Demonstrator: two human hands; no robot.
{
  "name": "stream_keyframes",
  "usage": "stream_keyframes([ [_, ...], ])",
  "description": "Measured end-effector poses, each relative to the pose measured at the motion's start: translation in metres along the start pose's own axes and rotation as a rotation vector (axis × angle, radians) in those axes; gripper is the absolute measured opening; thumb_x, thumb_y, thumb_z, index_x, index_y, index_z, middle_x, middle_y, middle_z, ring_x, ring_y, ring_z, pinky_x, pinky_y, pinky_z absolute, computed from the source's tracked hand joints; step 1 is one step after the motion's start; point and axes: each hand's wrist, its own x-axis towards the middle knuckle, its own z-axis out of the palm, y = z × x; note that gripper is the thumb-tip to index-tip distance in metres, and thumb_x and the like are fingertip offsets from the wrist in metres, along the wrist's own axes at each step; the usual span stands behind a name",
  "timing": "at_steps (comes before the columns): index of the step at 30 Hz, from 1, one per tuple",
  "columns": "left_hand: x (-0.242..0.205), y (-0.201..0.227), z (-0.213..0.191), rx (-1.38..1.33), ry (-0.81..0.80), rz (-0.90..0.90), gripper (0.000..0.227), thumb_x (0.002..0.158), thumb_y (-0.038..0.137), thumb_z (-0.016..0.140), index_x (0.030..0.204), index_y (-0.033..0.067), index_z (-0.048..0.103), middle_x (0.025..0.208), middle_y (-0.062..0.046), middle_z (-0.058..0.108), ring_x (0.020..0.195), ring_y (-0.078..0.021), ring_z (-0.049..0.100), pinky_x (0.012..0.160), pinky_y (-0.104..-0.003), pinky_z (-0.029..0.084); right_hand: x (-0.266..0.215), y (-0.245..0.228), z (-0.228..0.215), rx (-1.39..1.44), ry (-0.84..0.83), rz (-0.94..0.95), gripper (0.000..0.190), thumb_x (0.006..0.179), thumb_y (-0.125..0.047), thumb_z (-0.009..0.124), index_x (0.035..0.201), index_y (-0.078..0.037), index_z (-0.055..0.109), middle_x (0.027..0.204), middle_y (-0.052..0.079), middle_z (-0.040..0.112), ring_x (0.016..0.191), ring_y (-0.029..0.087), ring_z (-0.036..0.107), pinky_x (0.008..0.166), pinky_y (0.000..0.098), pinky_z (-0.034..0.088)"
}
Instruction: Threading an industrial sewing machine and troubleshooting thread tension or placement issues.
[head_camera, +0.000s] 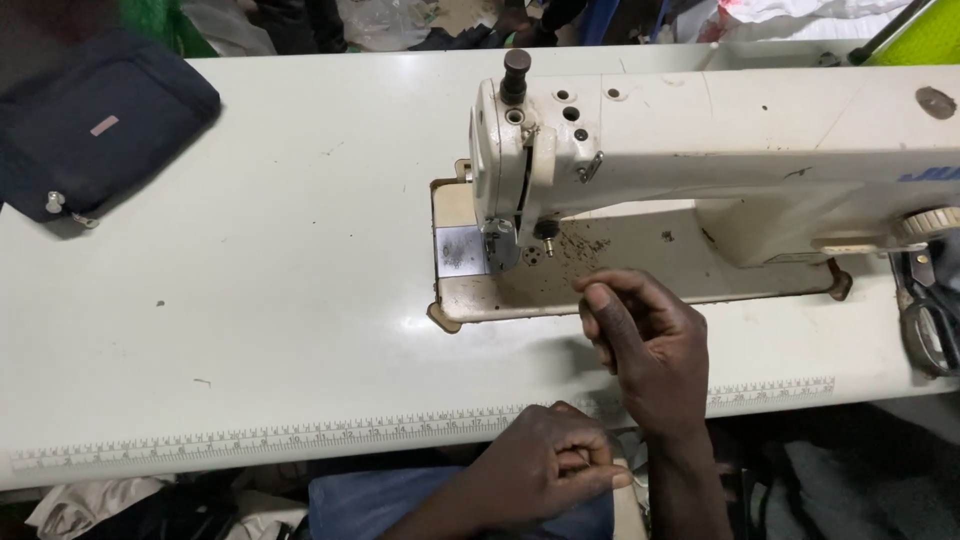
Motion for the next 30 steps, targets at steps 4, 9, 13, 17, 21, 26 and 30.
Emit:
stream_keyframes([
  [4,-0.005,0.000,0.000,-0.070,-0.061,-0.024,0.030,0.101,0.033,0.066,0.083,0.0091,0.062,0.076,-0.002,0.066,0.064,-0.0116,0.055,0.059,-0.029,0.041,0.000,0.012,0.007,-0.040,0.042,-0.012,0.020,0.102,-0.020,0.061,0.104,-0.004,0.073,0.065,0.002,0.057,0.053,0.008,0.047,0.045,0.0230,0.038],
  [9,-0.015,-0.037,0.024,-0.082,-0.122,-0.040,0.033,0.102,0.039,0.067,0.079,0.0172,0.060,0.061,0.005,0.050,0.053,-0.0072,0.045,0.079,-0.031,0.048,0.001,0.028,0.009,-0.174,0.084,0.162,0.023,0.098,-0.026,0.066,0.102,-0.006,0.078,0.063,0.003,0.062,0.054,0.010,0.051,0.047,0.0258,0.041],
  [13,-0.011,-0.023,0.015,-0.017,-0.112,0.076,0.033,0.099,0.025,0.069,0.072,0.0131,0.054,0.062,0.002,0.050,0.056,-0.0098,0.044,0.060,-0.031,0.038,0.011,0.043,0.015,-0.178,0.090,0.161,0.019,0.100,-0.020,0.065,0.102,-0.005,0.077,0.062,0.002,0.059,0.050,0.009,0.047,0.046,0.0253,0.039],
  [17,-0.013,-0.018,0.013,0.046,-0.133,0.017,0.035,0.098,0.032,0.063,0.070,0.0175,0.047,0.060,0.005,0.042,0.054,-0.0148,0.041,0.082,-0.035,0.043,0.019,0.038,0.031,-0.182,0.118,0.188,0.017,0.098,-0.015,0.064,0.100,-0.004,0.077,0.062,0.002,0.061,0.052,0.009,0.049,0.047,0.0258,0.039],
  [21,-0.014,-0.025,0.010,0.100,-0.051,0.009,0.030,0.099,0.039,0.063,0.080,0.0155,0.065,0.064,0.003,0.059,0.063,-0.0170,0.062,0.093,-0.039,0.047,0.029,0.052,0.038,-0.283,0.160,0.176,0.023,0.089,-0.012,0.061,0.103,-0.008,0.080,0.088,0.001,0.079,0.071,0.009,0.065,0.060,0.0258,0.053],
  [26,-0.017,-0.021,0.000,0.130,0.017,0.020,0.028,0.098,0.034,0.067,0.078,0.0152,0.059,0.066,0.004,0.059,0.064,-0.0188,0.063,0.083,-0.037,0.048,0.029,0.051,0.046,-0.262,0.165,0.196,0.023,0.090,-0.013,0.060,0.101,-0.009,0.079,0.078,0.003,0.075,0.069,0.010,0.065,0.057,0.0258,0.050],
  [30,-0.019,-0.011,-0.008,0.119,0.005,0.012,0.031,0.100,0.038,0.065,0.081,0.0142,0.061,0.065,0.003,0.055,0.060,-0.0166,0.058,0.084,-0.036,0.048,0.028,0.052,0.047,-0.254,0.178,0.185,0.023,0.089,-0.012,0.060,0.101,-0.008,0.079,0.078,0.001,0.074,0.069,0.008,0.064,0.058,0.0242,0.048],
])
